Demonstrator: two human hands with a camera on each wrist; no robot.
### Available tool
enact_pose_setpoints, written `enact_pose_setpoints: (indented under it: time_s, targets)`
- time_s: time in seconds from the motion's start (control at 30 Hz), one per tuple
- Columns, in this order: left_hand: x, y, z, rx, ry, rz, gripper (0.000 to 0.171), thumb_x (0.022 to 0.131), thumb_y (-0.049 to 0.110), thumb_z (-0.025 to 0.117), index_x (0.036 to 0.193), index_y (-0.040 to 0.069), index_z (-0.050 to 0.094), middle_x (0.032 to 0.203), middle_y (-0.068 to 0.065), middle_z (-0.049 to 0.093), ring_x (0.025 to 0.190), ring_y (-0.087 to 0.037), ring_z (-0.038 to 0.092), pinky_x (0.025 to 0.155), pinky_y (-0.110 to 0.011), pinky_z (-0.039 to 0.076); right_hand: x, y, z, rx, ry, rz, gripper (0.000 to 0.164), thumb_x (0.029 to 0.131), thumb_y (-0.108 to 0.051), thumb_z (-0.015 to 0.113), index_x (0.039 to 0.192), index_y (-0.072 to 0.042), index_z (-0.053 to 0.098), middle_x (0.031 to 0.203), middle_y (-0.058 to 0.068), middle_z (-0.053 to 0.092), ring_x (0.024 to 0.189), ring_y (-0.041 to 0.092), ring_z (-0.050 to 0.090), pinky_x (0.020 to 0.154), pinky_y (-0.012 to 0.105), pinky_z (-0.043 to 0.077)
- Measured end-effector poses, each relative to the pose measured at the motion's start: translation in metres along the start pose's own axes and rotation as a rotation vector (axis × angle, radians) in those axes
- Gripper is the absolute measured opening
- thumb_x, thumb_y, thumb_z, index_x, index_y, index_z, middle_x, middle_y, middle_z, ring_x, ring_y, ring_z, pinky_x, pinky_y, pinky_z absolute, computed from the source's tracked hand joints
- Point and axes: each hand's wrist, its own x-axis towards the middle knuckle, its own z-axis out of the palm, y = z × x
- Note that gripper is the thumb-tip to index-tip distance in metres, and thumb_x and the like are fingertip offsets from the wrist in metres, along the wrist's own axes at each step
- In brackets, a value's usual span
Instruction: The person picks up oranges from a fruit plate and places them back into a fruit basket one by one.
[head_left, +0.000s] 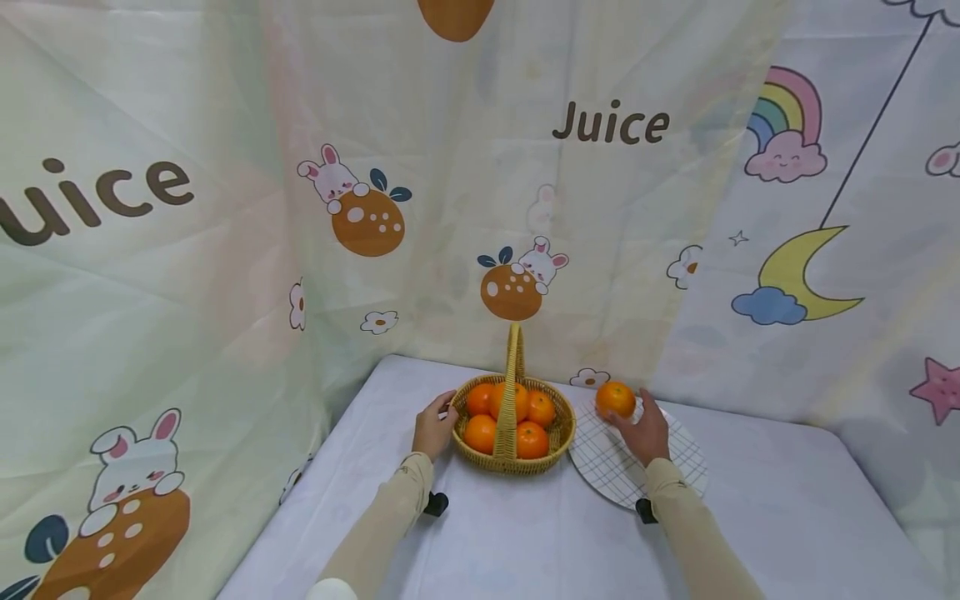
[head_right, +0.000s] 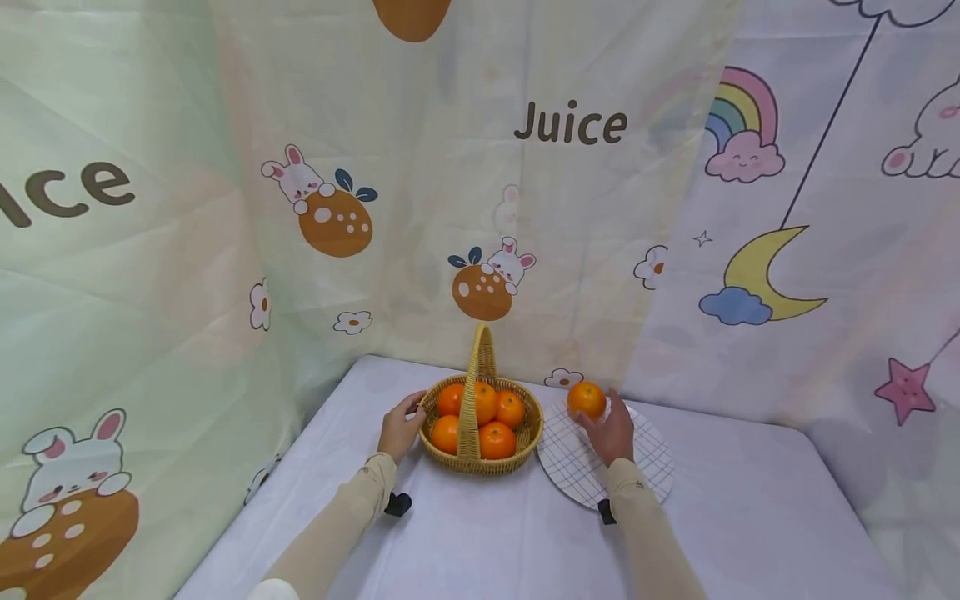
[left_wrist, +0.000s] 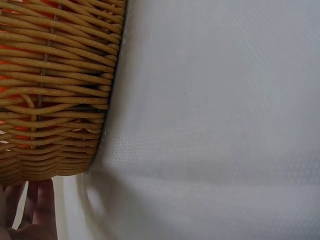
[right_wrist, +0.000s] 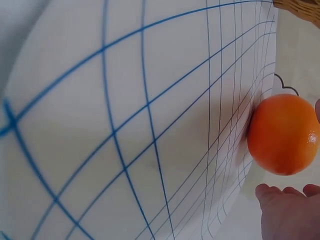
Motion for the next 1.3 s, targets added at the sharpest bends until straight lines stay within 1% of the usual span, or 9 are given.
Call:
enact_pose_setpoints:
  time_s: [0.23,0.3,0.4,0.47,0.63,0.77,0.9,1.13,1.3]
  targets:
    - [0.000,-0.001,0.003,0.016,0.007,-0.013,0.038,0.095,0.012,0.055,0.133,0.011,0.061,0.123,-0.008,0.065,0.109,-0.023,0.061,0.095,-0.040,0.053,0.005,0.004,0.002,0.015,-0.053,0.018,0.089,0.093,-0.029,0.066,0.155,0.000,0.009,0.157,0.027,0.016,0.140,0.047,0.020,0.114,0.060,0.019]
    - [0.001,-0.001,0.003,0.017,0.009,-0.003,0.038,0.095,0.011,0.055,0.132,0.010,0.062,0.123,-0.008,0.065,0.108,-0.023,0.062,0.095,-0.041,0.053,0.006,0.005,0.003,0.011,-0.061,0.017,0.089,0.094,-0.029,0.065,0.154,0.002,0.008,0.157,0.027,0.015,0.140,0.047,0.019,0.115,0.060,0.018]
    - [-0.001,-0.002,0.003,0.016,0.007,0.012,0.038,0.094,0.010,0.055,0.132,0.008,0.062,0.123,-0.010,0.065,0.108,-0.024,0.062,0.094,-0.042,0.053,0.008,0.005,0.006,0.003,-0.057,0.015,0.086,0.095,-0.026,0.064,0.154,0.004,0.009,0.156,0.028,0.017,0.139,0.048,0.021,0.115,0.059,0.018]
    - [-0.001,-0.003,0.003,0.018,0.013,0.025,0.038,0.094,0.009,0.056,0.131,0.006,0.062,0.122,-0.010,0.066,0.107,-0.025,0.062,0.094,-0.042,0.053,0.009,0.005,0.009,0.010,-0.056,0.013,0.082,0.095,-0.025,0.063,0.153,0.003,0.012,0.155,0.028,0.022,0.137,0.046,0.027,0.115,0.058,0.021]
    - [-0.001,-0.003,0.002,0.021,0.026,0.031,0.037,0.094,0.010,0.056,0.131,0.008,0.063,0.121,-0.009,0.066,0.106,-0.024,0.063,0.093,-0.041,0.054,0.013,0.000,0.015,0.045,-0.040,0.007,0.079,0.095,-0.019,0.064,0.153,0.002,0.015,0.152,0.028,0.028,0.133,0.045,0.033,0.114,0.057,0.025]
    - [0.001,-0.002,0.002,0.021,0.024,0.039,0.037,0.095,0.010,0.055,0.131,0.007,0.062,0.121,-0.010,0.066,0.106,-0.024,0.063,0.093,-0.041,0.054,0.016,-0.004,0.016,0.023,-0.027,0.010,0.080,0.094,-0.016,0.064,0.153,0.004,0.013,0.152,0.029,0.026,0.133,0.047,0.031,0.115,0.057,0.023]
    - [0.001,-0.002,0.003,0.021,0.022,0.045,0.037,0.095,0.010,0.055,0.131,0.004,0.061,0.122,-0.011,0.066,0.106,-0.025,0.063,0.092,-0.041,0.054,0.020,-0.001,0.017,0.013,-0.027,0.031,0.081,0.094,-0.018,0.064,0.153,0.004,0.014,0.151,0.029,0.027,0.133,0.046,0.032,0.115,0.057,0.023]
    - [-0.001,0.000,0.003,0.017,0.025,0.025,0.037,0.094,0.010,0.056,0.130,0.009,0.063,0.121,-0.009,0.066,0.106,-0.024,0.063,0.092,-0.040,0.054,0.019,-0.001,0.019,0.054,-0.015,0.046,0.079,0.094,-0.017,0.064,0.152,0.005,0.016,0.148,0.031,0.029,0.129,0.046,0.033,0.114,0.058,0.025]
    - [-0.001,0.002,0.001,0.009,0.021,0.022,0.037,0.095,0.009,0.055,0.131,0.006,0.062,0.121,-0.010,0.066,0.107,-0.026,0.062,0.093,-0.043,0.054,0.018,-0.001,0.019,0.071,-0.029,0.026,0.079,0.095,-0.021,0.064,0.151,0.006,0.015,0.148,0.032,0.029,0.128,0.046,0.033,0.114,0.058,0.025]
